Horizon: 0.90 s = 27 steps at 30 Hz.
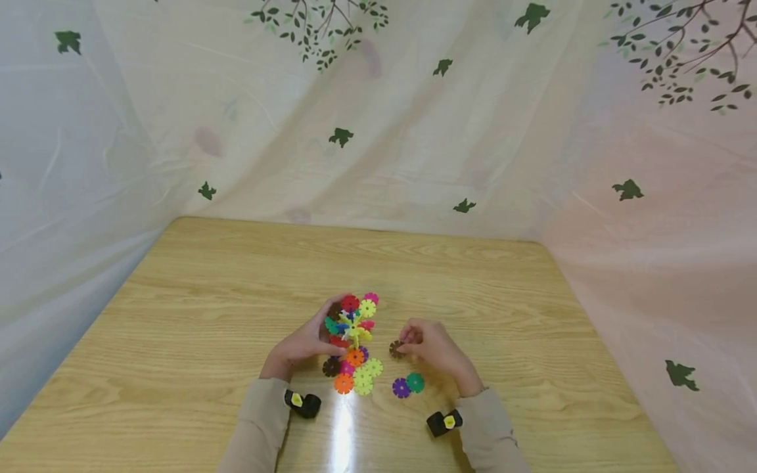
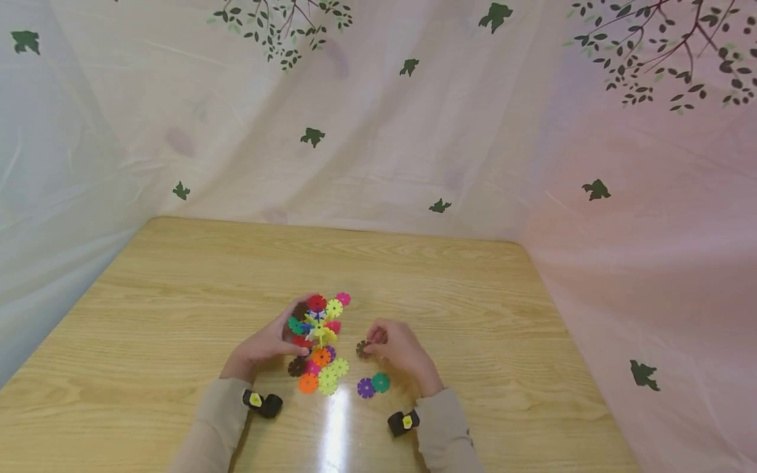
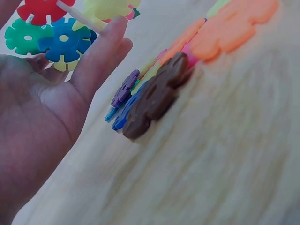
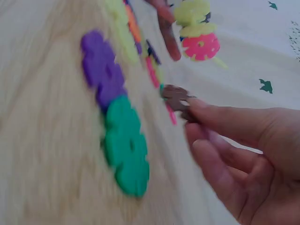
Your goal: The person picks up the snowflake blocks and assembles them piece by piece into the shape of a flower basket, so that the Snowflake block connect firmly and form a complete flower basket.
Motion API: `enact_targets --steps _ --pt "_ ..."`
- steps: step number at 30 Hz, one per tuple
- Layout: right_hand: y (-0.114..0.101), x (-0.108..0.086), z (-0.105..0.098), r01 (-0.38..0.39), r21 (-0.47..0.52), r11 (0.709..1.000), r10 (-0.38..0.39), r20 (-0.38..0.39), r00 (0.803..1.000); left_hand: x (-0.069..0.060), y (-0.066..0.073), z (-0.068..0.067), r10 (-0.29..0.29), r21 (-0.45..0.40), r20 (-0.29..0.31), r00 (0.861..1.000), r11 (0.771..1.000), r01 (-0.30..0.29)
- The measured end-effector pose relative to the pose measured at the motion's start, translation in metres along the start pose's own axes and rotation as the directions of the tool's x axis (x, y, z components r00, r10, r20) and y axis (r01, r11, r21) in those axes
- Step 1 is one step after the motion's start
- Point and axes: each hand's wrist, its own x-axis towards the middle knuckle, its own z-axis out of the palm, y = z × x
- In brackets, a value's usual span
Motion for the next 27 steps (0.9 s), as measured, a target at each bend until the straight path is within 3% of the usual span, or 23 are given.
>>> enact_targets --steps 4,7,13,20,27 --pt "-0.008 0.004 0.005 -0.046 0.197 0.979 0.073 -0.131 0.989 0.0 0.0 0.001 -0.004 0.016 0.002 1.0 1.0 0.004" --pt "-0.012 0.008 0.009 -0.04 0.262 0.964 0.096 -0.202 0.975 0.0 0.0 0.001 -0.009 0.038 0.001 1.0 0.999 0.009" --pt "-0.016 0.012 0.018 -0.038 0.289 0.956 0.104 -0.219 0.97 0.001 -0.001 0.003 0.012 0.068 -0.011 1.0 0.998 -0.011" --pt "-0.02 0.014 0.023 -0.034 0.315 0.948 0.113 -0.234 0.966 0.003 -0.004 0.004 0.046 -0.019 0.033 0.998 0.999 -0.045" --pt "-0.024 0.013 0.024 -0.034 0.303 0.953 0.114 -0.252 0.961 0.004 -0.006 0.005 0.008 -0.029 0.033 0.999 1.0 -0.007"
